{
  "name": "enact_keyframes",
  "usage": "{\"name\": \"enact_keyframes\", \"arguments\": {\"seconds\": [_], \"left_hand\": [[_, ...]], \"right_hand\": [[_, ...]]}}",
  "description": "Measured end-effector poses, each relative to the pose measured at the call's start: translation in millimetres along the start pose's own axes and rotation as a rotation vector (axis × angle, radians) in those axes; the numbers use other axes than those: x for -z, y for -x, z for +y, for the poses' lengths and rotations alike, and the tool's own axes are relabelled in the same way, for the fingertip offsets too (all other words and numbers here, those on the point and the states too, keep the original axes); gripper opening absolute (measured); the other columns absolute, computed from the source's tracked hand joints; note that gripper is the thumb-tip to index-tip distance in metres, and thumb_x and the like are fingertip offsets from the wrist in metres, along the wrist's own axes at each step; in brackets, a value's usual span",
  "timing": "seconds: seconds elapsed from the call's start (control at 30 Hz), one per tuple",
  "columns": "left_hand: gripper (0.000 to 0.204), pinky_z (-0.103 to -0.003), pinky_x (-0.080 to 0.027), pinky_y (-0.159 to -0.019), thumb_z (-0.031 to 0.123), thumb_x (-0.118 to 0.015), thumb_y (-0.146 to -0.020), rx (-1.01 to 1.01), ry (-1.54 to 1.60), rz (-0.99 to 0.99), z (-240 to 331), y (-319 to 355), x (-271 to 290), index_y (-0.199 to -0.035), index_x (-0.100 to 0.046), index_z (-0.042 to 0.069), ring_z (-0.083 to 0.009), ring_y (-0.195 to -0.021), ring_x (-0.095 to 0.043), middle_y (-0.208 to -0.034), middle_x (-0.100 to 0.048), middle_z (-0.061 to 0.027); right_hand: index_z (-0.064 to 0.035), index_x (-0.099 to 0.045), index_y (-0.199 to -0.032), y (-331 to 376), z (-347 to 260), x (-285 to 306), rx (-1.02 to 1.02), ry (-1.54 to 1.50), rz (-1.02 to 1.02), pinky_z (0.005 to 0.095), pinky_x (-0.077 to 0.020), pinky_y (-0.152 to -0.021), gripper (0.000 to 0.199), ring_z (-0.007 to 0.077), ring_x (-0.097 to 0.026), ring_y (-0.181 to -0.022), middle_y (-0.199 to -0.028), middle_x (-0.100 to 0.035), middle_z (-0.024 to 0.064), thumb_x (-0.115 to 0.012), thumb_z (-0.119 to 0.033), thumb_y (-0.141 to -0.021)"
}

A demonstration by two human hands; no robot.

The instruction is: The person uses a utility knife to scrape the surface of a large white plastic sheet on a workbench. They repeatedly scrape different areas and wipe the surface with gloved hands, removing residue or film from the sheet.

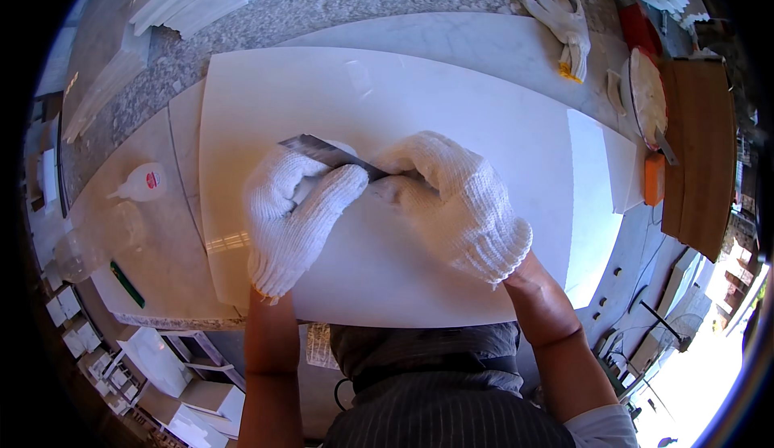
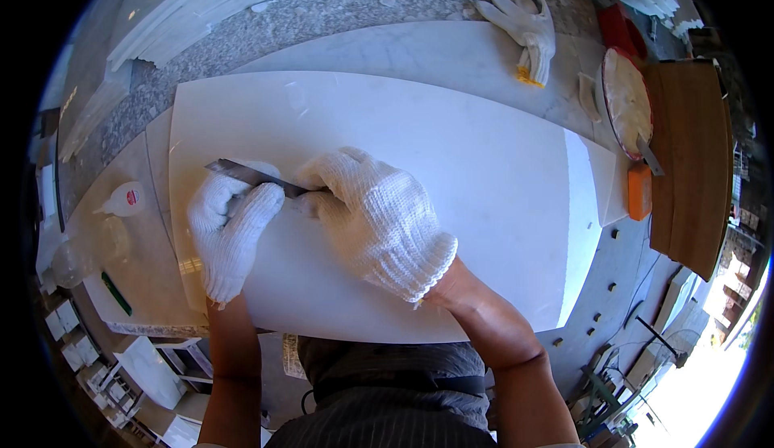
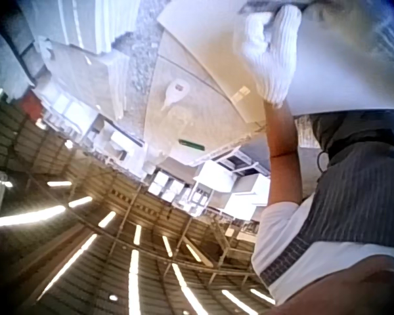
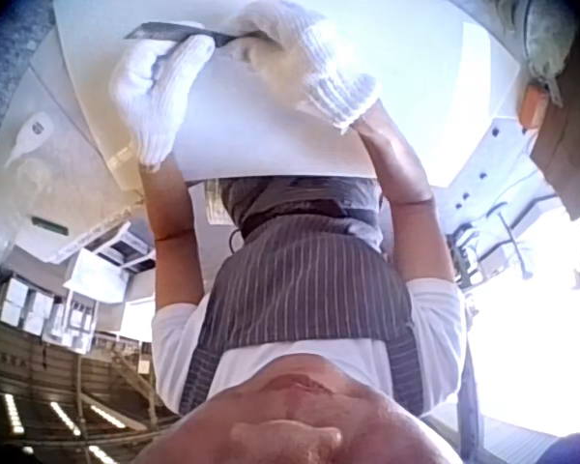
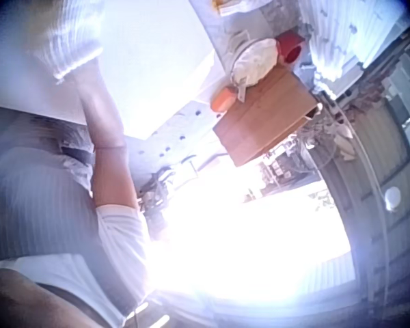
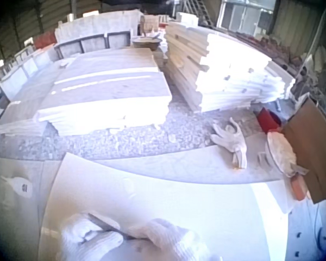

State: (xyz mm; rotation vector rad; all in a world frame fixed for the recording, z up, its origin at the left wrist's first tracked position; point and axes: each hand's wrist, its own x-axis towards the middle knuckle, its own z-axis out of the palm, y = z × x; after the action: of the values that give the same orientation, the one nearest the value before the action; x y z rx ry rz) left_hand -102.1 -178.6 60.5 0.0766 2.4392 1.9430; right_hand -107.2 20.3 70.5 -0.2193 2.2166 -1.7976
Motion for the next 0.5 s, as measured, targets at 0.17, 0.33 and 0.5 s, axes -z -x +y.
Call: {"name": "enact_keyframes", "arguments": {"seconds": [0.17, 0.33, 0.5], "left_hand": [[0.008, -0.028, -0.050, -0.066, 0.006, -0.064, -0.091, 0.267, 0.109, 0.366, 14.5, -5.8, -4.6, -0.093, -0.066, -0.002, -0.0116, -0.069, -0.059, -0.081, -0.064, -0.0046], [0.017, -0.029, -0.051, -0.067, 0.012, -0.060, -0.096, 0.086, 0.102, 0.341, -17.7, 1.4, 7.1, -0.095, -0.065, -0.003, -0.0147, -0.071, -0.061, -0.083, -0.065, -0.0081], [0.028, -0.031, -0.054, -0.076, 0.021, -0.054, -0.104, 0.030, 0.033, 0.504, -8.1, -10.3, 0.3, -0.108, -0.066, -0.004, -0.0179, -0.081, -0.065, -0.091, -0.068, -0.0107]], "right_hand": [[-0.0041, -0.068, -0.111, -5.9, -8.7, 21.1, -0.363, 0.130, 0.052, 0.0377, -0.0556, -0.076, 0.020, 0.0273, -0.069, -0.089, -0.098, -0.068, 0.0153, -0.067, -0.011, -0.093], [-0.0060, -0.067, -0.117, -13.7, 9.1, 27.3, -0.190, -0.139, -0.009, 0.0314, -0.0519, -0.068, 0.027, 0.0127, -0.062, -0.076, -0.092, -0.068, 0.0062, -0.070, -0.023, -0.096], [-0.0060, -0.068, -0.116, -75.5, -1.8, 41.9, -0.167, 0.122, 0.346, 0.0258, -0.0450, -0.063, 0.025, 0.0061, -0.053, -0.073, -0.083, -0.063, -0.0019, -0.067, -0.023, -0.098]]}}
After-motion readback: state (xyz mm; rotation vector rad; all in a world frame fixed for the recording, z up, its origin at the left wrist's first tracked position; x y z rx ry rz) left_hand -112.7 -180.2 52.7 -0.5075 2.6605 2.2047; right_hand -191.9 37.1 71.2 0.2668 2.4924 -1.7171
